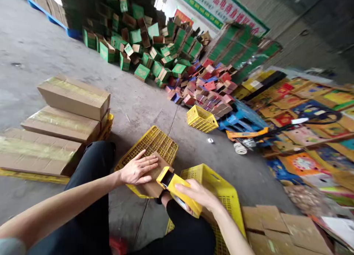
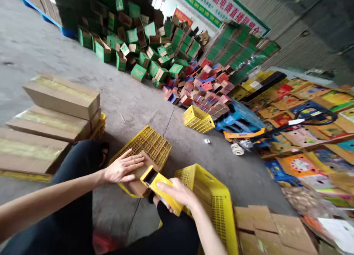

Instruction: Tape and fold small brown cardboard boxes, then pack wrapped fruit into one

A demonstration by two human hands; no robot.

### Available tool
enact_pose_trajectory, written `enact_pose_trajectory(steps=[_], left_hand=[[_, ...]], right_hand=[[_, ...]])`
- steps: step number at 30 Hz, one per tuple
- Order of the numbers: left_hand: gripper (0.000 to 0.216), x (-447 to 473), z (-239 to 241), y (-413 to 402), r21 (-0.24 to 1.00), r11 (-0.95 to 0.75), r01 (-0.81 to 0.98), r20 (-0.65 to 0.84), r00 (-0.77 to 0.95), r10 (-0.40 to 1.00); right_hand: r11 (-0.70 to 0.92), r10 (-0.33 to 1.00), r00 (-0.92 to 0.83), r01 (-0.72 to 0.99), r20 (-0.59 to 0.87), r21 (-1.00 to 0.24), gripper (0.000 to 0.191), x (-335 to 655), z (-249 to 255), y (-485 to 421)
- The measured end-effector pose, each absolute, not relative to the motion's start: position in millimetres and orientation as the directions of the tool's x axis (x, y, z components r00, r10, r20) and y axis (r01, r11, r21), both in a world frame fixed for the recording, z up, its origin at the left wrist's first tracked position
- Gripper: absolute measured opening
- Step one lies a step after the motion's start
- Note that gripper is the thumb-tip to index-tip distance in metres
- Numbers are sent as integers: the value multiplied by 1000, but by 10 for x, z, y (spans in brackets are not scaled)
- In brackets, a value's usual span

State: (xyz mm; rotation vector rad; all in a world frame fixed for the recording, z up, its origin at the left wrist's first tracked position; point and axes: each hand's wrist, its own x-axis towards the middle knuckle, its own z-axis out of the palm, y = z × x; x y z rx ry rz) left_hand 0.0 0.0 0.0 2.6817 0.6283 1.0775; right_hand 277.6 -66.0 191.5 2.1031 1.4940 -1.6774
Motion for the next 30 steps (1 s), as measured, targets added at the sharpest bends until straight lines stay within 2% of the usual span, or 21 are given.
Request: enact_pose_trajectory(steps=[4, 11, 15, 19, 25, 30], left_hand=[[78, -41, 104, -61, 319, -886, 338, 541, 702, 463], [114, 167, 311, -251, 308, -901, 305, 434, 798, 418], [124, 329, 278, -306, 318, -906, 279, 374, 841, 390], [124, 343, 244, -263, 316, -903, 292, 365, 841, 400], [111, 303, 285, -162, 310, -915, 259, 373, 852, 368], [109, 307, 296, -109, 316, -914, 255, 388, 844, 370]], right_hand=[[-528, 629, -84, 684, -773, -504, 63, 2822, 1858, -701], [-534, 639, -85, 666, -764, -521, 57, 2890, 1819, -731], [-551, 646, -76, 642, -760, -533, 56, 2933, 1797, -768], [-534, 650, -149, 607, -745, -588, 57, 2935, 1787, -803], [-522, 656, -191, 585, -730, -621, 61, 2997, 1776, -834], [-558, 640, -118, 607, -759, -565, 63, 3227, 1791, -920]])
